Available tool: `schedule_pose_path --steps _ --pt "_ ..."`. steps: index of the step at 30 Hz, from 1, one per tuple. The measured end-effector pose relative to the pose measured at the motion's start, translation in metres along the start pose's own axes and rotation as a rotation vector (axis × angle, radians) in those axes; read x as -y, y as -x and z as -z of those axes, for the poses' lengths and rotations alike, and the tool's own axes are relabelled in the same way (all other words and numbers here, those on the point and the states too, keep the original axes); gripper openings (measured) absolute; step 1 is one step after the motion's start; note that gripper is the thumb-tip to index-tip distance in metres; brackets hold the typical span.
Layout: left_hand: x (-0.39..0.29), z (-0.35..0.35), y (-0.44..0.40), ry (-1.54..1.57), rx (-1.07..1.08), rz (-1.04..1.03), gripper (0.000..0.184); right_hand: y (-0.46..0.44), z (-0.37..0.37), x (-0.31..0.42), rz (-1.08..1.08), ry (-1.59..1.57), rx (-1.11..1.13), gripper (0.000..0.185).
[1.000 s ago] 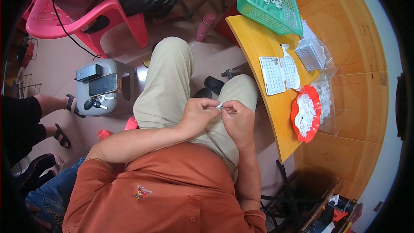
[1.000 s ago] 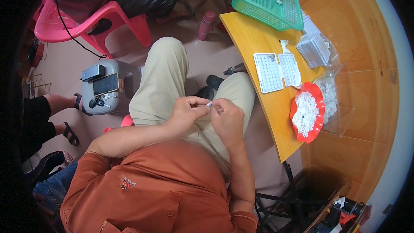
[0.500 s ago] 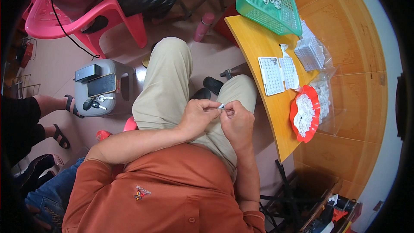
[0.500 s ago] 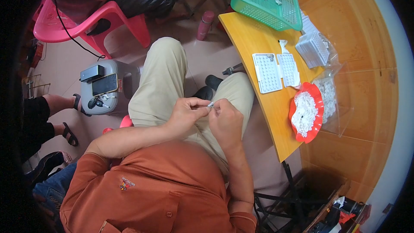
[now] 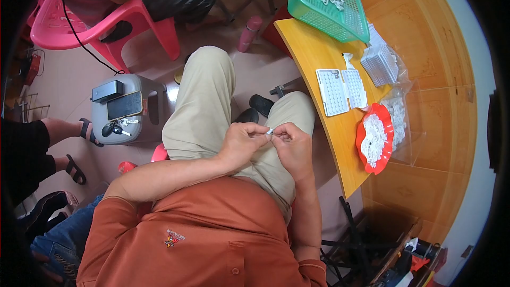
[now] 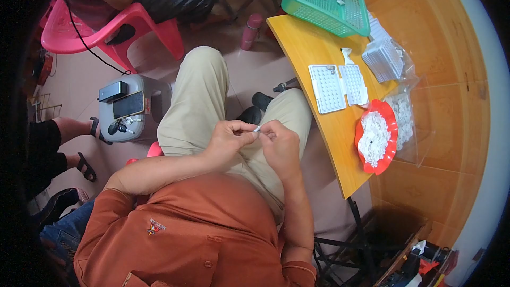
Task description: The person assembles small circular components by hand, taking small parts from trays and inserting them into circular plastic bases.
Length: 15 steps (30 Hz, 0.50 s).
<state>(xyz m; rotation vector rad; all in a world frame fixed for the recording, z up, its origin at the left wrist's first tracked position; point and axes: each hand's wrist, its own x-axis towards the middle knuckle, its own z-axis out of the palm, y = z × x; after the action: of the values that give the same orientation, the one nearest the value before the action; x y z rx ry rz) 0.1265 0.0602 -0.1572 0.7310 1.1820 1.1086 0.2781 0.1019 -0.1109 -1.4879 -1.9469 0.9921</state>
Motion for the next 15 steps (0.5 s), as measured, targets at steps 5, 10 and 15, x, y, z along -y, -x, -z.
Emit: schedule_pose_path --steps 5,10,15 --pt "-0.006 -0.001 0.002 0.004 0.007 0.018 0.018 0.001 0.001 -0.016 -0.115 -0.214 0.03 0.01" --pt "-0.009 -0.001 0.003 0.022 0.012 0.029 0.018 0.004 -0.003 -0.016 -0.122 -0.278 -0.034 0.011" --pt "-0.006 -0.001 0.002 0.079 -0.009 0.008 0.018 0.009 -0.012 0.005 -0.031 -0.049 -0.133 0.008"
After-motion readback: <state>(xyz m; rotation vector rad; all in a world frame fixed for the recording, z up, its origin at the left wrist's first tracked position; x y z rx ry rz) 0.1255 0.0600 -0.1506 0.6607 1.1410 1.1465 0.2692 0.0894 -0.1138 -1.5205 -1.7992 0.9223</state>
